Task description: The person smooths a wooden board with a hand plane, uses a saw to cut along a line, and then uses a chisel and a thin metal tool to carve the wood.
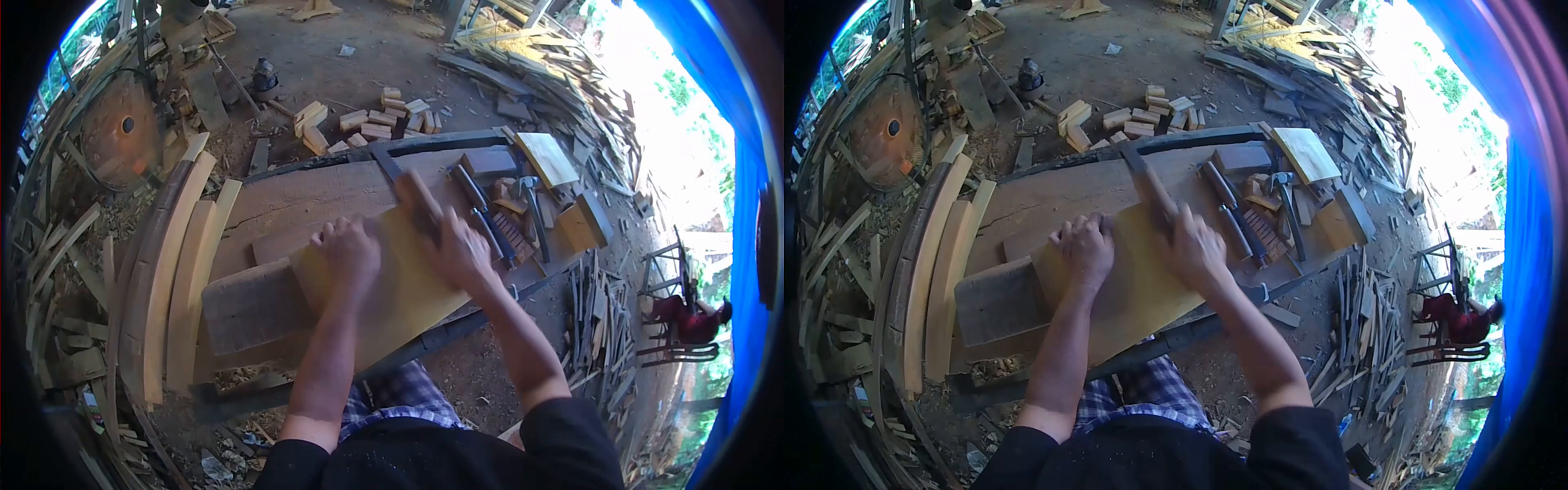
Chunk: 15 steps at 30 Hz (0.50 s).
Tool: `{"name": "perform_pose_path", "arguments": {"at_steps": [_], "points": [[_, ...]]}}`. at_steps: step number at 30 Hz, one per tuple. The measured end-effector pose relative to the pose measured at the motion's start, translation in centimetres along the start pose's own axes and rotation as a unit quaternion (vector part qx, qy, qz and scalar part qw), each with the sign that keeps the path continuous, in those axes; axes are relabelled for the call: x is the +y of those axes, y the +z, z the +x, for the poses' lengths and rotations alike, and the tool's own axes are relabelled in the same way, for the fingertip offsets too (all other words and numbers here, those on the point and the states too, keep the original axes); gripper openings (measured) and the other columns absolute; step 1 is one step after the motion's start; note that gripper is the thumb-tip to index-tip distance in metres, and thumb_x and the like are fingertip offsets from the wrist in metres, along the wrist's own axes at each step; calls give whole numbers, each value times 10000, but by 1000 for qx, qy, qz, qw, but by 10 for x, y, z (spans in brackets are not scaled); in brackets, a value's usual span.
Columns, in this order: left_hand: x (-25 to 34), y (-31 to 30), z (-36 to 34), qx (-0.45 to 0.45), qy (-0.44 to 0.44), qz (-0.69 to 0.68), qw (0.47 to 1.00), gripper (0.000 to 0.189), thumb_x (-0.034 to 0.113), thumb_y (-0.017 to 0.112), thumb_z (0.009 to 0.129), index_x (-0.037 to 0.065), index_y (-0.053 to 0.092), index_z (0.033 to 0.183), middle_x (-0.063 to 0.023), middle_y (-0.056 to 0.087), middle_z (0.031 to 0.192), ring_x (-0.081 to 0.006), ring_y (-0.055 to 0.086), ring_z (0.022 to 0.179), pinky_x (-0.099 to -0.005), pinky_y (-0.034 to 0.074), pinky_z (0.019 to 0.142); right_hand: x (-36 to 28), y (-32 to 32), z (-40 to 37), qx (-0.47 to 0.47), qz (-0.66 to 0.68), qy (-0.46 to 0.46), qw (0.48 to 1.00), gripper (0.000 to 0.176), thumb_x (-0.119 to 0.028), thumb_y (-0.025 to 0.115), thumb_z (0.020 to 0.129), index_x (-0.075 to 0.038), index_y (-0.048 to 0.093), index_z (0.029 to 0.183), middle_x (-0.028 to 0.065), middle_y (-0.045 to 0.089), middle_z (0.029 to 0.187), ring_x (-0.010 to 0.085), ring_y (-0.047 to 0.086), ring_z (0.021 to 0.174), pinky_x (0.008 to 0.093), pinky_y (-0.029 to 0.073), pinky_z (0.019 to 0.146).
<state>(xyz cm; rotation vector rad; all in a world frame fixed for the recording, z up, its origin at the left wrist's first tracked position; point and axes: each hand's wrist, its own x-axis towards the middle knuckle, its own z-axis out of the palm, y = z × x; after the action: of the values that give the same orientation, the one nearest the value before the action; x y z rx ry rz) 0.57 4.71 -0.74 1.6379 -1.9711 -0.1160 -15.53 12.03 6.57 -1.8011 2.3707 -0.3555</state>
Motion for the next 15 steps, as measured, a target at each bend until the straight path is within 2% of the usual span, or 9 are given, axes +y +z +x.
{"name": "perform_pose_path", "arguments": {"at_steps": [2, 3, 5, 7, 8, 10, 12, 13, 15], "points": [[2, -1, -1, 2, -1, -14, 1000, 222, 325, 527, 939, 166, 676, 893, -63, 639, 866, -262, 576, 903, -445, 329, 888, 18, -12, -68, -47, 3, 32, 998, 544, -350, 641, 833, 19, 451, 1185, 256, 584, 1018, 420, 617, 938, 523, 478, 818], [3, -2, -1, 13, 1, -6, 1000, 211, 316, 532, 938, 170, 674, 886, -59, 640, 868, -259, 576, 900, -441, 330, 882, 24, -14, -100, -37, 4, 30, 999, 467, -304, 658, 827, -11, 446, 1123, 270, 596, 1007, 437, 605, 952, 510, 470, 782], [6, -5, 1, 17, 1, 1, 1000, 199, 308, 537, 937, 174, 673, 879, -54, 641, 870, -255, 576, 896, -437, 332, 876, 24, -15, -115, -80, 3, 78, 994, 489, -290, 670, 821, -4, 443, 1147, 272, 592, 1007, 439, 605, 944, 506, 474, 780], [7, -10, 2, -14, 19, -1, 1000, 207, 316, 536, 940, 171, 676, 894, -59, 637, 870, -258, 574, 894, -436, 328, 881, 17, -8, -99, -57, -6, 63, 996, 502, -287, 667, 826, 20, 442, 1153, 252, 585, 956, 420, 626, 877, 517, 497, 739], [5, -7, 2, -19, 23, 4, 1000, 207, 316, 536, 940, 171, 676, 894, -59, 637, 870, -258, 574, 894, -436, 328, 881, 8, -4, -73, 8, 13, 23, 1000, 457, -293, 647, 836, 15, 459, 1118, 243, 602, 962, 420, 628, 890, 508, 496, 780], [-2, -3, 1, -30, 41, 16, 999, 227, 333, 532, 941, 163, 680, 910, -67, 646, 892, -265, 575, 916, -437, 324, 890, -2, 11, -8, 59, -4, -8, 998, 444, -314, 619, 845, 7, 469, 1114, 246, 616, 991, 422, 627, 919, 500, 487, 823], [1, -5, 1, -53, 15, -4, 998, 238, 347, 550, 919, 147, 680, 927, -84, 652, 927, -280, 578, 963, -467, 319, 924, -21, 11, 57, 1, 17, 12, 1000, 453, -332, 596, 851, 1, 476, 1135, 257, 618, 1019, 420, 620, 965, 497, 478, 852], [4, -7, 4, -74, -12, -32, 997, 260, 361, 568, 897, 131, 679, 943, -100, 659, 962, -294, 581, 1011, -498, 314, 958, -22, 12, 67, 7, 20, 7, 1000, 453, -332, 596, 851, 1, 476, 1135, 257, 618, 1019, 420, 620, 965, 497, 478, 852], [7, -11, 3, -65, -8, -16, 998, 278, 383, 555, 908, 140, 681, 960, -94, 661, 966, -284, 577, 996, -475, 314, 946, -24, 14, 76, 1, 20, -3, 1000, 468, -335, 597, 849, -2, 474, 1155, 259, 619, 1018, 420, 620, 964, 495, 480, 853]]}}
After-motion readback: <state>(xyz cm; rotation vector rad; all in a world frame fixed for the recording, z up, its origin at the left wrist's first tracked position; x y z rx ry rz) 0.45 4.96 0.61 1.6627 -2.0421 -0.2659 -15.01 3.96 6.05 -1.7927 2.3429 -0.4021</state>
